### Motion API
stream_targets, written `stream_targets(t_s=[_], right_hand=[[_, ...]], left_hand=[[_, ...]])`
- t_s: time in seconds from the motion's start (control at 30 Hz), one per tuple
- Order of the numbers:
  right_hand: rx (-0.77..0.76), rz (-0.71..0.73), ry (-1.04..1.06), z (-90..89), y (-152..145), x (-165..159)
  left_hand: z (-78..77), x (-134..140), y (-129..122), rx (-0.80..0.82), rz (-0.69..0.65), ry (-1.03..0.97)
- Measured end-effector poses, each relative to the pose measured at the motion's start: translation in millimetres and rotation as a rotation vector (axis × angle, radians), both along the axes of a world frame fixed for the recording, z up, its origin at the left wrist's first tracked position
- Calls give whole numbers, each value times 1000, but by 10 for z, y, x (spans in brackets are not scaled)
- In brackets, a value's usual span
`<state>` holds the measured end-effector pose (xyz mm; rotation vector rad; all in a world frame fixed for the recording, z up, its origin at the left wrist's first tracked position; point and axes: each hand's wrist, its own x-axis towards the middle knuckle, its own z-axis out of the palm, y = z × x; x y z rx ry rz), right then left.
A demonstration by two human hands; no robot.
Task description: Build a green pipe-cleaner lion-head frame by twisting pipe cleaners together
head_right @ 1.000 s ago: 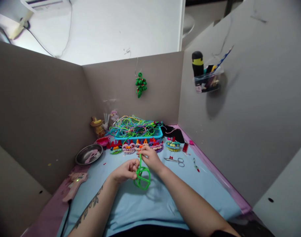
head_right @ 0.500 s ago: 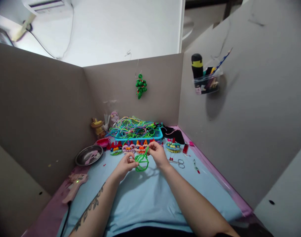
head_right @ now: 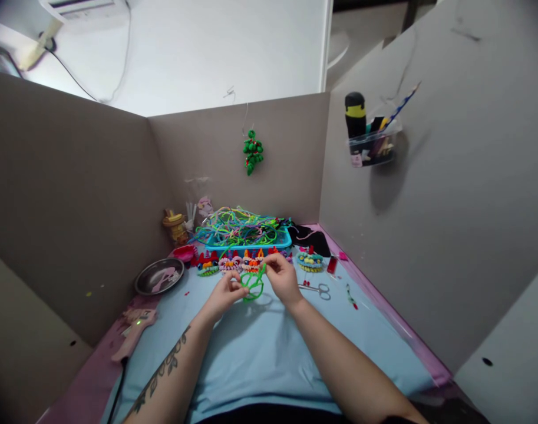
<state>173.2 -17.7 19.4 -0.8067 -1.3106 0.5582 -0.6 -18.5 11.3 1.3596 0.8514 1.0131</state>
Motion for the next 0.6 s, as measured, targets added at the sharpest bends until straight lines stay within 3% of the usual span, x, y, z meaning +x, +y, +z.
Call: stream_targets(t_s=[0.1,0.37,0.6], right_hand=[[12,1,-89,-9,-10,3],[-191,164,-196,-88,98,-12],[-235,244,-329,-85,88,-6]], left_hand=[[0,10,-8,17,4,20],[-48,16,11,80,-74,58],[-116,14,33,218,-25,118]])
